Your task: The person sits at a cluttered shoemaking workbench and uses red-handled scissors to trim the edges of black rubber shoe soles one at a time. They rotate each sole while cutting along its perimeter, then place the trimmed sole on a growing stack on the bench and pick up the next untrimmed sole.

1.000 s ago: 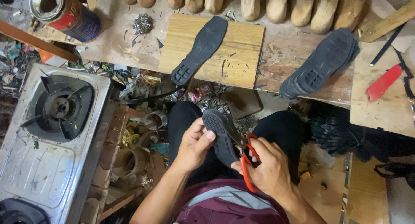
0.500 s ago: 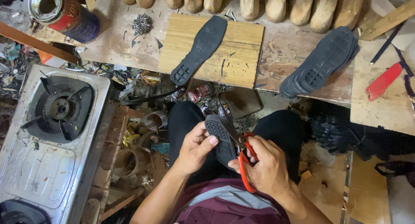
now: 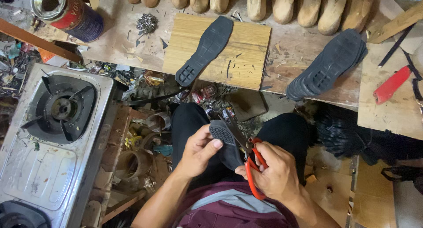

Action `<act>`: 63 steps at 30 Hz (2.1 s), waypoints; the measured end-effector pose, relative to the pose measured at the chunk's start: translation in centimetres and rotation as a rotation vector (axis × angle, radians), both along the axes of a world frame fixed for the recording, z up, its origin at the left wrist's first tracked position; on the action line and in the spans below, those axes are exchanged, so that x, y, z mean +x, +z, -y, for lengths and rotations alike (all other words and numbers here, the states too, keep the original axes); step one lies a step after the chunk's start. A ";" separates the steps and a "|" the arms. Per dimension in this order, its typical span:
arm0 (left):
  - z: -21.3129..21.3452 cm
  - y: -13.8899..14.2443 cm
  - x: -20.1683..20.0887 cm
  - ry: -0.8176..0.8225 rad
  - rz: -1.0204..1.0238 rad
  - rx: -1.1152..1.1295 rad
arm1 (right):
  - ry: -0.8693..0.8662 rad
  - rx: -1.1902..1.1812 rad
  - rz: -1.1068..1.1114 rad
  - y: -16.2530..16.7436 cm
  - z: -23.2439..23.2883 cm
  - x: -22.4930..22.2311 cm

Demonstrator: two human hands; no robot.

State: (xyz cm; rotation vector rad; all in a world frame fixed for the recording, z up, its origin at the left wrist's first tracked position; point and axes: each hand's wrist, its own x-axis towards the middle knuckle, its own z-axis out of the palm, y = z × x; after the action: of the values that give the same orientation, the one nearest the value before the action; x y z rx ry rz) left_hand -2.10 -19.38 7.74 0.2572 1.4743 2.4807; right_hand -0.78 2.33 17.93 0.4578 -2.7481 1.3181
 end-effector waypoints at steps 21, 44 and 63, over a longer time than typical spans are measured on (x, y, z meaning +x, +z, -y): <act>5.1 6.8 -4.7 -0.175 -0.468 -0.637 | 0.154 0.116 -0.025 -0.6 -6.5 0.1; 3.1 10.7 -6.0 -0.254 -0.757 -0.973 | 0.215 0.355 0.128 0.4 -8.3 -0.7; -4.5 -2.9 -3.5 0.136 0.126 0.344 | -0.118 0.112 0.308 -5.5 -7.7 0.3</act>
State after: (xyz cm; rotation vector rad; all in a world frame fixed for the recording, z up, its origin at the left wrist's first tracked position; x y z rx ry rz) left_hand -5.60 -14.91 4.79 0.0598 1.0429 2.7952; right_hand -0.45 10.03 12.45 0.0999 -3.0527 1.3085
